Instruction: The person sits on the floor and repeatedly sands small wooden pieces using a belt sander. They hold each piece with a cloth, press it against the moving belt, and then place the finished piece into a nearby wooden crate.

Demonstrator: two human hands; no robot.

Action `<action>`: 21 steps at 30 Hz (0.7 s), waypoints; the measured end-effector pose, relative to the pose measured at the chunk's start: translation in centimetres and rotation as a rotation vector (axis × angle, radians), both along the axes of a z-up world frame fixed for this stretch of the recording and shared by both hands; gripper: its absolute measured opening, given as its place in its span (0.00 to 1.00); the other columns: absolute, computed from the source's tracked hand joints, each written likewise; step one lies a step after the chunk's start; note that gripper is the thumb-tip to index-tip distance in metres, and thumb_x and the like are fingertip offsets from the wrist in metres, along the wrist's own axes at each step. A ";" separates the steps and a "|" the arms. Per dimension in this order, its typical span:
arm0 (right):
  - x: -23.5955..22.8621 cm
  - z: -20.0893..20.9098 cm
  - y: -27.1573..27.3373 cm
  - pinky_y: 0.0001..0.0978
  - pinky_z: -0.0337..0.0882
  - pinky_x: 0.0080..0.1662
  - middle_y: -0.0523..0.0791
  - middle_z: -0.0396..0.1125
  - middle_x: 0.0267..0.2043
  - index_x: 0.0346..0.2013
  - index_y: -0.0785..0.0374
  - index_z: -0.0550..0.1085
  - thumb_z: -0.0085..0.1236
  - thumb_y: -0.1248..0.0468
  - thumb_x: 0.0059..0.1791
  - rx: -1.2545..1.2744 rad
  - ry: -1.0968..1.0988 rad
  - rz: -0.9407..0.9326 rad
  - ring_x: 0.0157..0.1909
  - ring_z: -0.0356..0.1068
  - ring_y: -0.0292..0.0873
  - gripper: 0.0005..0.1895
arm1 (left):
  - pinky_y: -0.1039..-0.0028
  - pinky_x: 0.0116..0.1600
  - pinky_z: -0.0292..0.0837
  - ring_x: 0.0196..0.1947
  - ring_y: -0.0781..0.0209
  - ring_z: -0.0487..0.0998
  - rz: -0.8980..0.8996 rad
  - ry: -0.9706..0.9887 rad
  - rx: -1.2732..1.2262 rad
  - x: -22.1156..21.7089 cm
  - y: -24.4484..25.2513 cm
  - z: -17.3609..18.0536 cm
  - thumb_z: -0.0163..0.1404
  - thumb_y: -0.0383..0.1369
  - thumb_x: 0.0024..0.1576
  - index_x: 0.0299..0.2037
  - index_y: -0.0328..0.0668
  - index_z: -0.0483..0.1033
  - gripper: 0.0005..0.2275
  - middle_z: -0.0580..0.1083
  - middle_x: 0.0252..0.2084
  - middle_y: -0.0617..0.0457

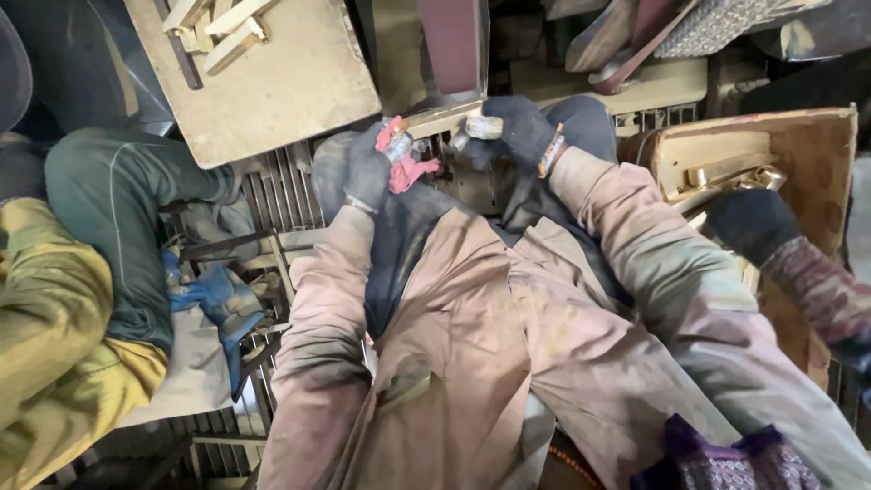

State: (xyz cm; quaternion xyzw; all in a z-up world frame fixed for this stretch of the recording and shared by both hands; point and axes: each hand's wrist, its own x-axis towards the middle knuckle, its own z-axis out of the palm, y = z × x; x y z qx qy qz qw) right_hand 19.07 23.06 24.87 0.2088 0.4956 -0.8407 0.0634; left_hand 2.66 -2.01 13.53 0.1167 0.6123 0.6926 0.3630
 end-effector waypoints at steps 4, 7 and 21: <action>-1.4 -1.0 -0.8 0.33 0.72 0.31 0.47 0.73 0.31 0.44 0.69 0.78 0.62 0.60 0.51 0.074 -0.089 -0.074 0.27 0.72 0.41 0.14 | 0.82 0.30 0.64 0.25 0.71 0.67 0.028 -0.224 0.080 -1.1 -0.4 -6.5 0.49 0.21 0.63 0.66 0.34 0.69 0.19 0.73 0.35 0.56; -2.3 -1.6 -0.7 0.31 0.70 0.30 0.45 0.71 0.28 0.41 0.69 0.78 0.62 0.59 0.52 0.121 -0.069 -0.084 0.26 0.71 0.40 0.14 | 0.80 0.36 0.70 0.33 0.67 0.72 -0.003 -0.365 0.177 -2.1 0.0 -10.6 0.44 0.23 0.62 0.69 0.40 0.61 0.22 0.73 0.40 0.55; -3.4 -4.2 -1.3 0.36 0.77 0.32 0.47 0.70 0.27 0.38 0.73 0.76 0.63 0.67 0.50 0.047 -0.040 -0.220 0.27 0.72 0.41 0.09 | 0.68 0.69 0.65 0.64 0.57 0.68 -0.044 0.750 -0.085 -2.1 0.7 -15.1 0.50 0.30 0.68 0.73 0.37 0.57 0.24 0.66 0.66 0.46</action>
